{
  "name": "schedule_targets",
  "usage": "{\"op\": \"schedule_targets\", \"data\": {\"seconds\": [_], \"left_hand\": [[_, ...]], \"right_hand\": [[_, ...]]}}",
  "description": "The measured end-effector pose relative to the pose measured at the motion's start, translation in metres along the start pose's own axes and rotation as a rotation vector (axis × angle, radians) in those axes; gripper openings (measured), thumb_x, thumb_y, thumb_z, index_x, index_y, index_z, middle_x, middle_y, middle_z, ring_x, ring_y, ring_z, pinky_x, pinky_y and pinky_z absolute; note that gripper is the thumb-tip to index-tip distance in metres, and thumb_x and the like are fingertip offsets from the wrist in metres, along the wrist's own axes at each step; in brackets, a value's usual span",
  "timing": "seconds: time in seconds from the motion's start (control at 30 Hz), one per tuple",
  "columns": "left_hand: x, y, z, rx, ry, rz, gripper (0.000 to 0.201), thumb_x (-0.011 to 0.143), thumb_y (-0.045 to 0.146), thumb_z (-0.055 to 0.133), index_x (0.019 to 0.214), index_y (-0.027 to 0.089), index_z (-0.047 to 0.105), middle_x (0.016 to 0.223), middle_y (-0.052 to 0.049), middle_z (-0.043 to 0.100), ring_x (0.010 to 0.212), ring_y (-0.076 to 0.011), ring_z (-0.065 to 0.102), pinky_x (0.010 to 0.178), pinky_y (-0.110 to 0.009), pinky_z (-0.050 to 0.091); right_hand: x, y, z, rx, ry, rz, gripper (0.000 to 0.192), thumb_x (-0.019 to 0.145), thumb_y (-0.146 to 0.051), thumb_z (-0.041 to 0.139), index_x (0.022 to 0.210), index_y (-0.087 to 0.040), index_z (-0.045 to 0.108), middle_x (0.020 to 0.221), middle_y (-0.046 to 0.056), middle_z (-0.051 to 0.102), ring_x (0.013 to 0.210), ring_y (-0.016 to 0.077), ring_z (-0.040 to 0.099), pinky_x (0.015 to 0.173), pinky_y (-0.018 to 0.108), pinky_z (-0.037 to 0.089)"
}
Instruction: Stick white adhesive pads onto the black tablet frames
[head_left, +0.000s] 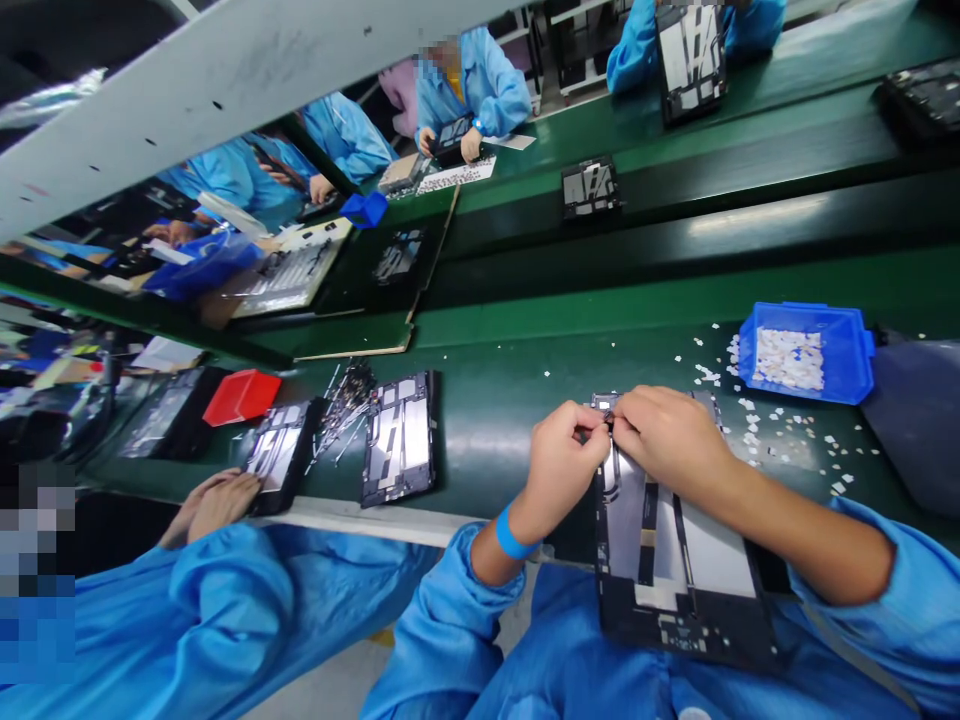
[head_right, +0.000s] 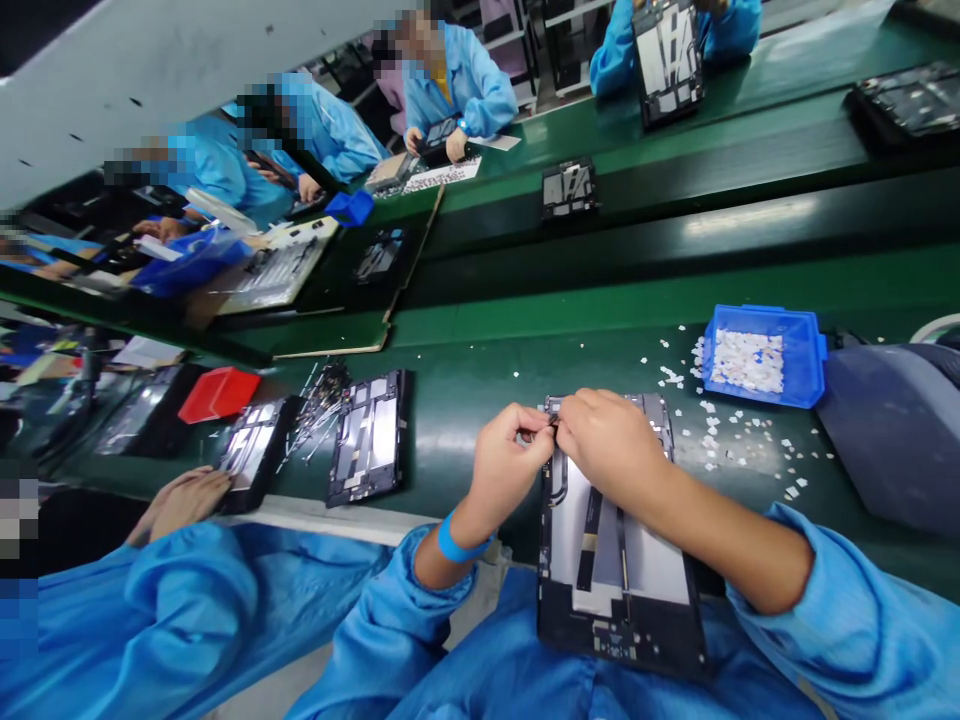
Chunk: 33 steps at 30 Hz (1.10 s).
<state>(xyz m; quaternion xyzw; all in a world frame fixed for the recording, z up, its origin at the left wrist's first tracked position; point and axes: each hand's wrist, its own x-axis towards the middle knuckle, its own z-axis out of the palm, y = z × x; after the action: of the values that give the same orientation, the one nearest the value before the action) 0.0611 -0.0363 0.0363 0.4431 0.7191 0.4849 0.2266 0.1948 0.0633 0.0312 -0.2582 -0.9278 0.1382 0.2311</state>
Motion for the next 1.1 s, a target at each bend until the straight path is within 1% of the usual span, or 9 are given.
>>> {"op": "schedule_targets", "data": {"seconds": [0.13,0.3,0.37,0.43,0.5,0.57,0.73,0.87,1.1], "left_hand": [[0.006,-0.006,0.000,-0.119,-0.049,-0.088,0.007,0.079,0.014,0.066,0.076,0.020,0.065,0.082,-0.002,0.076,0.076,-0.0150,0.070,0.070,-0.026,0.053],[0.012,-0.017,-0.002,-0.276,-0.092,-0.210,0.006,0.079,0.021,0.070,0.078,0.018,0.065,0.085,-0.004,0.076,0.076,-0.0142,0.068,0.069,-0.024,0.052],[0.010,-0.017,-0.008,-0.254,-0.120,-0.194,0.008,0.082,0.025,0.072,0.081,0.018,0.068,0.083,-0.003,0.076,0.073,-0.0140,0.067,0.067,-0.024,0.051],[0.009,-0.016,-0.017,-0.180,-0.139,-0.140,0.011,0.087,0.029,0.070,0.086,0.018,0.072,0.083,-0.003,0.075,0.072,-0.0143,0.065,0.066,-0.025,0.050],[0.009,-0.015,-0.027,-0.058,-0.110,-0.050,0.013,0.092,0.028,0.065,0.088,0.020,0.074,0.084,-0.003,0.076,0.073,-0.0148,0.065,0.067,-0.026,0.050],[0.012,-0.018,-0.036,0.097,-0.065,0.076,0.013,0.095,0.024,0.062,0.091,0.021,0.074,0.089,-0.004,0.076,0.078,-0.0163,0.067,0.073,-0.029,0.052],[0.022,-0.028,-0.041,0.389,-0.142,0.396,0.021,0.099,0.019,0.059,0.110,0.022,0.076,0.108,-0.007,0.078,0.105,-0.0223,0.071,0.095,-0.037,0.053],[0.026,-0.032,-0.037,0.494,-0.209,0.487,0.027,0.103,0.020,0.056,0.122,0.023,0.075,0.114,-0.007,0.078,0.107,-0.0227,0.071,0.094,-0.039,0.052],[0.026,-0.043,-0.034,0.481,-0.208,0.536,0.028,0.105,0.019,0.055,0.126,0.021,0.073,0.118,-0.007,0.080,0.109,-0.0217,0.073,0.094,-0.038,0.054]], "right_hand": [[0.010,0.006,-0.010,0.030,-0.021,0.020,0.020,0.084,-0.013,0.055,0.067,-0.022,0.058,0.068,0.003,0.061,0.069,0.0180,0.055,0.065,0.032,0.035],[-0.008,0.097,-0.070,-0.162,0.003,0.377,0.012,0.084,-0.021,0.063,0.073,-0.023,0.064,0.077,0.007,0.067,0.068,0.0193,0.055,0.062,0.033,0.032],[-0.022,0.133,-0.092,-0.346,-0.048,0.583,0.029,0.088,-0.030,0.067,0.061,-0.025,0.057,0.060,0.006,0.055,0.053,0.0171,0.043,0.057,0.035,0.027],[-0.030,0.143,-0.100,-0.327,-0.073,0.596,0.027,0.090,-0.031,0.065,0.064,-0.026,0.060,0.060,0.007,0.057,0.052,0.0186,0.045,0.057,0.036,0.029],[-0.027,0.125,-0.094,-0.120,-0.088,0.482,0.013,0.090,-0.027,0.063,0.080,-0.027,0.070,0.073,0.007,0.069,0.061,0.0217,0.059,0.060,0.036,0.038],[-0.014,0.090,-0.077,0.114,-0.162,0.382,0.013,0.089,-0.028,0.062,0.091,-0.028,0.075,0.083,0.003,0.076,0.070,0.0221,0.068,0.065,0.034,0.046],[0.038,0.024,-0.036,0.274,-0.419,0.393,0.029,0.090,-0.042,0.064,0.069,-0.026,0.075,0.070,0.002,0.075,0.063,0.0194,0.067,0.056,0.031,0.043],[0.056,0.019,-0.026,0.189,-0.518,0.472,0.029,0.085,-0.030,0.064,0.056,-0.025,0.066,0.057,0.000,0.068,0.051,0.0156,0.058,0.051,0.030,0.037],[0.058,0.014,-0.021,0.128,-0.561,0.478,0.031,0.086,-0.031,0.060,0.056,-0.024,0.066,0.055,0.001,0.065,0.050,0.0151,0.054,0.051,0.030,0.034]]}}
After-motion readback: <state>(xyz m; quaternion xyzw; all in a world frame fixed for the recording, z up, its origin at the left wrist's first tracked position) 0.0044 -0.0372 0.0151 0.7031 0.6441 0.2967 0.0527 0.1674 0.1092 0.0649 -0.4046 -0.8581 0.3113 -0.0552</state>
